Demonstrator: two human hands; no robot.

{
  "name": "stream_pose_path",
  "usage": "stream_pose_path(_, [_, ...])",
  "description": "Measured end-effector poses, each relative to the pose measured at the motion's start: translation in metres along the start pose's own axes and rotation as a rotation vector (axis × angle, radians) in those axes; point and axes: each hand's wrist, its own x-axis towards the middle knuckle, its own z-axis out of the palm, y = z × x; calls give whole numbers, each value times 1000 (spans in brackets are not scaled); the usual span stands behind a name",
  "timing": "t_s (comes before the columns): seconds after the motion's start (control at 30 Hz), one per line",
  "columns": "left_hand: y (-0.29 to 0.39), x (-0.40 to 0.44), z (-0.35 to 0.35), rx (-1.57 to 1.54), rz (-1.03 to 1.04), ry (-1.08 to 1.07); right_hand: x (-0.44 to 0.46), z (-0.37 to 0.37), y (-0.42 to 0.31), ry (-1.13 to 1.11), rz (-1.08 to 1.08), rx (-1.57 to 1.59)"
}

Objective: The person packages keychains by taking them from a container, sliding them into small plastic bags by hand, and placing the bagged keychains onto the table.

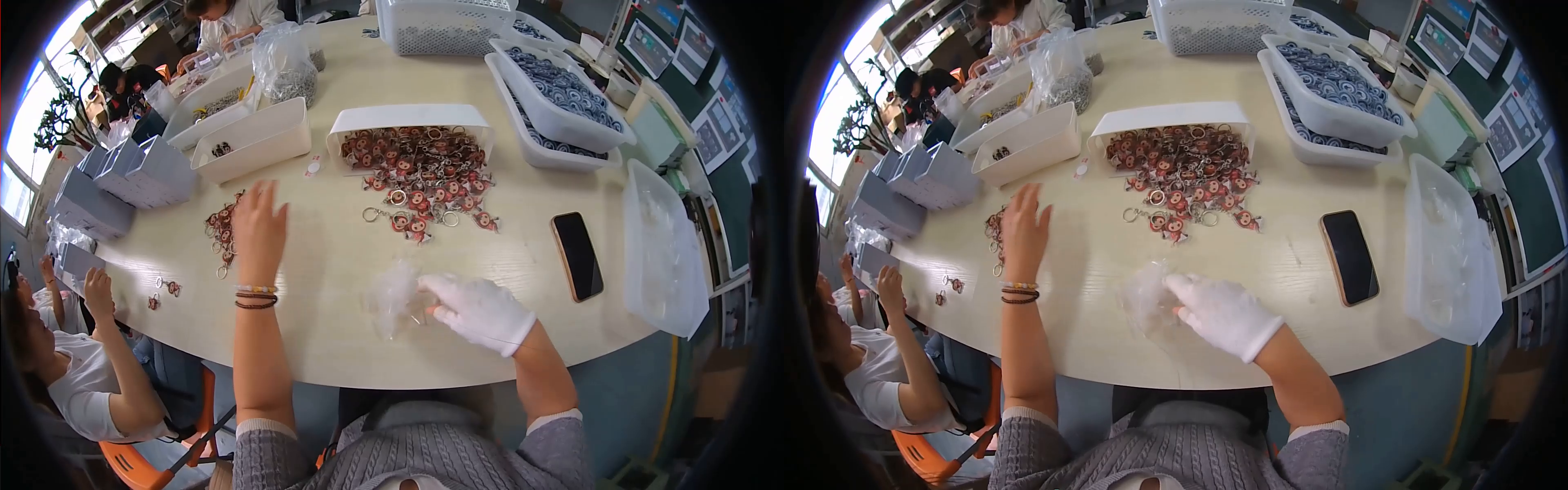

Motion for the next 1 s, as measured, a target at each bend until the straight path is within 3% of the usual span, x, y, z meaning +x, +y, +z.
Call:
stream_pose_path(0.07, [35, -2, 11, -406, 226, -133, 0, -12, 2, 4, 29, 69])
stream_pose_path(0.13, [70, -5, 16, -513, 382, -305, 0, -17, 5, 7, 56, 128])
stream_pose_path(0.3, [97, -3, 29, -365, 440, -397, 0, -11, 11, 213, 31, 159])
stream_pose_path(0.4, [97, -1, 29, -279, 447, -408, 0, -18, 7, 150, 192, 97])
stream_pose_path(0.47, [94, -4, 29, -259, 450, -408, 1, -15, 10, 203, 168, 196])
stream_pose_path(0.67, [85, -3, 17, -344, 358, -479, 4, -18, 7, 248, 155, 291])
stream_pose_path(0.73, [87, -2, 7, -424, 342, -287, 6, -20, 3, 246, 176, 301])
stream_pose_path(0.77, [86, -1, 3, -426, 339, -288, 7, -21, 1, 245, 205, 449])
stream_pose_path(0.83, [85, 2, -2, -829, -36, -532, 9, -18, 1, 239, 237, 596])
stream_pose_path(0.87, [83, 0, -1, -830, -38, -533, 12, -12, 5, 238, 242, 819])
stream_pose_path(0.9, [81, -1, 2, -1105, -139, -541, 15, -7, 8, 240, 247, 1043])
stream_pose_path(0.93, [80, 0, 3, -1377, -240, -546, 16, -5, 7, 248, 251, 1046])
stream_pose_path(1.0, [88, -5, -4, -1505, -236, -509, 19, -3, 7, 181, 305, 1356])
